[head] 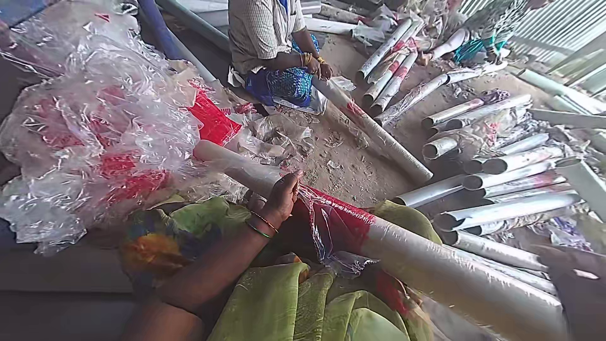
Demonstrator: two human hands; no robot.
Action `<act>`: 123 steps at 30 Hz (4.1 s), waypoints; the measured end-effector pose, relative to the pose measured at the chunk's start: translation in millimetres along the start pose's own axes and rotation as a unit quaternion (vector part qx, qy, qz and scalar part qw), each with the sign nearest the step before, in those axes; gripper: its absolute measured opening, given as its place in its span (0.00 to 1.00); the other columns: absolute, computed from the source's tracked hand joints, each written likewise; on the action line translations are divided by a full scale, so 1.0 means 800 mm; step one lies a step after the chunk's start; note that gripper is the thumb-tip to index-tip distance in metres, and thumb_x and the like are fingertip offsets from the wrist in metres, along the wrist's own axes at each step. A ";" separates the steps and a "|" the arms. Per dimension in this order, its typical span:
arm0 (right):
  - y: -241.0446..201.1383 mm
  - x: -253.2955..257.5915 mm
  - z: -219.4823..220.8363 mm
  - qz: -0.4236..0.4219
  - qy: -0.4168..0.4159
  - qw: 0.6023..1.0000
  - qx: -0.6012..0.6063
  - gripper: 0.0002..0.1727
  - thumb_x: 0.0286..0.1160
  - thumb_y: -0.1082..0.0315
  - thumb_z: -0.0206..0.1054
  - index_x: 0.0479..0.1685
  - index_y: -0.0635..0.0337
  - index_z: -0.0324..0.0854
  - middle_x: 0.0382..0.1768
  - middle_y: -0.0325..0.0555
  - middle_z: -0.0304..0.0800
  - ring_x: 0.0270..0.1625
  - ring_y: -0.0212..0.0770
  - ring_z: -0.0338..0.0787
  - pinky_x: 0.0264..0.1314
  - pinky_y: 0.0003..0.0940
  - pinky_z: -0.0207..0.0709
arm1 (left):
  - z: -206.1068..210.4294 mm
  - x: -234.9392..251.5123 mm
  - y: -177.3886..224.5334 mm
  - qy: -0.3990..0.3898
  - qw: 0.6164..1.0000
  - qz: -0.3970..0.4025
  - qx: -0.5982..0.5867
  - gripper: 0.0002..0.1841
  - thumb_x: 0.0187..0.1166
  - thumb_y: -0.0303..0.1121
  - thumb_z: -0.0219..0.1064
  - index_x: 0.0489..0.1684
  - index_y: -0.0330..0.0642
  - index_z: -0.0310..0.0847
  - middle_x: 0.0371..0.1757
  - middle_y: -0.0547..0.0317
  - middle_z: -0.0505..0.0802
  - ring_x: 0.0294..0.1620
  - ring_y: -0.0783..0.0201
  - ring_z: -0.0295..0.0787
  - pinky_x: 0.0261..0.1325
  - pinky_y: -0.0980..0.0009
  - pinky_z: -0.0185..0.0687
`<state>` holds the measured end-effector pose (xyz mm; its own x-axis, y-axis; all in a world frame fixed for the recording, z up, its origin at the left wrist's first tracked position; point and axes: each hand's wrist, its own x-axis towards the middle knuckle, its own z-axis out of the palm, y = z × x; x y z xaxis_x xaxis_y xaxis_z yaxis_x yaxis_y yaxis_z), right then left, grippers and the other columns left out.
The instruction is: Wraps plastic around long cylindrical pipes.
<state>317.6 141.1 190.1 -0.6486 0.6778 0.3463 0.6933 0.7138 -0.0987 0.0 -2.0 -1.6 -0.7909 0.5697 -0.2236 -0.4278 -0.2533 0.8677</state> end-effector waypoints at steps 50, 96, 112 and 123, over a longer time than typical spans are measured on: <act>-0.041 0.214 0.124 -0.013 -0.399 0.887 -0.233 0.33 0.91 0.44 0.52 0.43 0.70 0.86 0.50 0.69 0.89 0.61 0.68 0.88 0.54 0.68 0.75 | 0.132 -0.070 0.048 -0.348 0.642 0.327 0.600 0.52 0.61 0.69 0.72 0.84 0.40 0.70 0.80 0.46 0.80 0.84 0.48 0.71 0.85 0.49 0.60; -0.058 0.266 0.157 -0.073 -0.373 0.895 -0.234 0.31 0.90 0.46 0.55 0.44 0.70 0.85 0.47 0.72 0.89 0.57 0.72 0.88 0.50 0.70 0.75 | -0.016 -0.102 0.056 -0.312 0.848 0.332 0.270 0.38 0.83 0.66 0.53 0.78 0.45 0.78 0.77 0.59 0.86 0.80 0.68 0.76 0.84 0.65 0.71; -0.064 0.211 0.148 -0.243 -0.408 0.876 -0.079 0.27 0.82 0.41 0.64 0.60 0.55 0.88 0.49 0.56 0.93 0.55 0.60 0.91 0.55 0.66 0.78 | -0.082 0.072 0.077 -0.208 0.650 0.110 0.723 0.40 0.69 0.29 0.77 0.87 0.46 0.67 0.91 0.51 0.67 0.93 0.46 0.52 0.89 0.40 0.46; -0.088 0.139 0.136 -0.333 -0.305 0.881 -0.138 0.38 0.69 0.35 0.71 0.67 0.60 0.85 0.44 0.63 0.93 0.54 0.70 0.90 0.40 0.62 0.81 | -0.113 0.042 0.074 -0.182 0.756 0.172 0.605 0.18 0.68 0.12 0.67 0.57 0.29 0.89 0.56 0.36 0.94 0.59 0.38 0.91 0.68 0.41 0.77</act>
<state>162.4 185.4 133.8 -0.9304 0.1531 -0.3330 0.0900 0.9762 0.1972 -91.6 -68.3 2.1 -0.4977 0.8658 0.0526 0.6630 0.3406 0.6667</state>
